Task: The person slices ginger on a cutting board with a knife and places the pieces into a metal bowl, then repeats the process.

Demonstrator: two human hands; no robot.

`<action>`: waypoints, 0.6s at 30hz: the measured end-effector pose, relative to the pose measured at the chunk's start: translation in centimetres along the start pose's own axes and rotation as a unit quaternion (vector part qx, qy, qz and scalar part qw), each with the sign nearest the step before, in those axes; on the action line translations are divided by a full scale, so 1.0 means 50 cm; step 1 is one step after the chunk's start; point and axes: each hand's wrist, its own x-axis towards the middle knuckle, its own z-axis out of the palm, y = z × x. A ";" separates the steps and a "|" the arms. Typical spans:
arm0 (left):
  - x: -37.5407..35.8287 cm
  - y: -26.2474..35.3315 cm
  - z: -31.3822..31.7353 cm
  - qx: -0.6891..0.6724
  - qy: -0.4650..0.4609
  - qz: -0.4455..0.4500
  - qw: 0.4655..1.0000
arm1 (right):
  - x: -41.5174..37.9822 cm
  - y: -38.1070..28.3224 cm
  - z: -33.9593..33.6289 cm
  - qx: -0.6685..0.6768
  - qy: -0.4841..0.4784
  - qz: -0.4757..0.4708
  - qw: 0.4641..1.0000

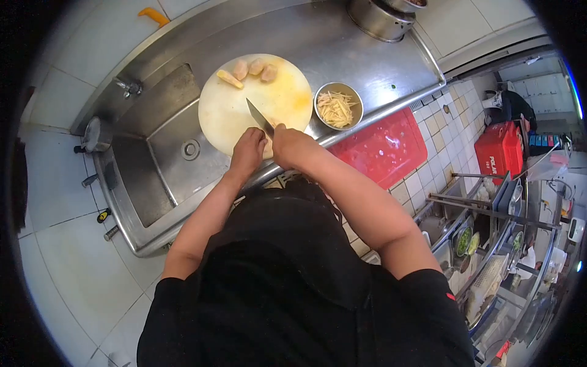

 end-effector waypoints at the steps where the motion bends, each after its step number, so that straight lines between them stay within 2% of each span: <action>1: 0.003 -0.001 0.003 -0.001 0.018 0.013 1.000 | -0.025 0.005 0.004 0.005 -0.006 0.008 1.000; 3: 0.008 0.001 0.005 -0.007 0.043 0.018 0.999 | -0.067 0.022 0.033 0.017 -0.011 0.006 1.000; 6: 0.009 0.008 -0.005 0.001 0.002 -0.015 1.000 | -0.041 0.046 0.101 0.038 0.000 0.037 0.999; 8: 0.007 0.000 0.000 0.014 0.003 0.008 1.000 | -0.002 0.039 0.085 0.027 0.013 0.033 0.999; 10: 0.010 0.001 0.000 0.009 0.005 0.021 1.000 | 0.019 0.005 0.010 0.006 0.011 -0.005 1.000; 11: 0.006 -0.001 -0.002 0.002 0.013 0.023 1.000 | 0.004 -0.020 -0.029 0.005 -0.029 0.013 0.999; 15: 0.004 -0.008 0.010 -0.007 0.055 0.039 0.998 | -0.048 0.034 0.070 0.026 0.005 0.003 1.000; 18: 0.006 -0.001 -0.003 0.003 0.007 0.008 1.000 | -0.014 0.050 0.113 0.025 0.029 0.021 0.999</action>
